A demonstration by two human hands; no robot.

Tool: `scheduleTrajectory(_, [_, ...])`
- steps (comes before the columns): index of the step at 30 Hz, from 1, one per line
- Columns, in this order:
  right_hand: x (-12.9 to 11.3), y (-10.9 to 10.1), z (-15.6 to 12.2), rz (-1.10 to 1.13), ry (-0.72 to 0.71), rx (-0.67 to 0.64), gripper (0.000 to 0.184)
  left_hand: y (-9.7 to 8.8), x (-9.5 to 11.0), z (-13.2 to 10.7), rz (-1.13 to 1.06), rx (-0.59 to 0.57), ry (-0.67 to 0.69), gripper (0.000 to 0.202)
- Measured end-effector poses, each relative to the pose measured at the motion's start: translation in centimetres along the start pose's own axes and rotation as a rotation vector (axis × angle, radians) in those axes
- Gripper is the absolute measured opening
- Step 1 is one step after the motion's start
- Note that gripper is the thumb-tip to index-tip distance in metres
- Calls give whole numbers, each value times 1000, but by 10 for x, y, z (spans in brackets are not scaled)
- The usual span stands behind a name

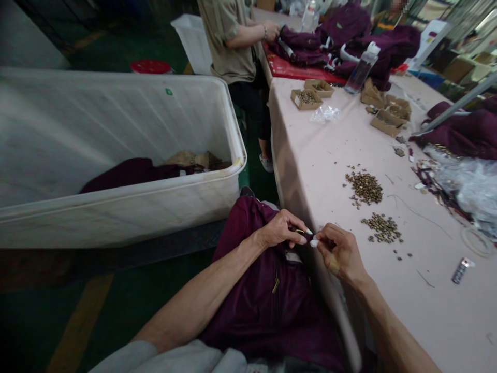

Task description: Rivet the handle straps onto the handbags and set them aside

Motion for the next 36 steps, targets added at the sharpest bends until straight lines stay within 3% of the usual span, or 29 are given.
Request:
scheduleTrajectory(6, [8,-3,-1,95,80,-21,11,2,0,1,-42,-27,-3,44])
scheduleTrajectory(15, [14,-4,-1,221,-18,-20,19,3,-9,0,-116,-1,-39,46])
scheduleTrajectory(21, [14,-4,0,251,-35,9,11,3,-12,5,-155,1,-80,47])
scheduleTrajectory(27, [19,0,-1,198,-6,-16,17,2,-14,5,-169,14,-79,43])
scheduleTrajectory(36, [12,-2,-4,113,-52,-29,8,2,-17,7,-174,12,-92,44])
Point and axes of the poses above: each hand's wrist, its own z-axis towards the middle knuckle, its own y-axis out of the palm, x = y × z, the point moved 6 cm from there along z, towards the middle knuckle, and after that the axes turned 8 degrees about -x, right-handed, at the moved point
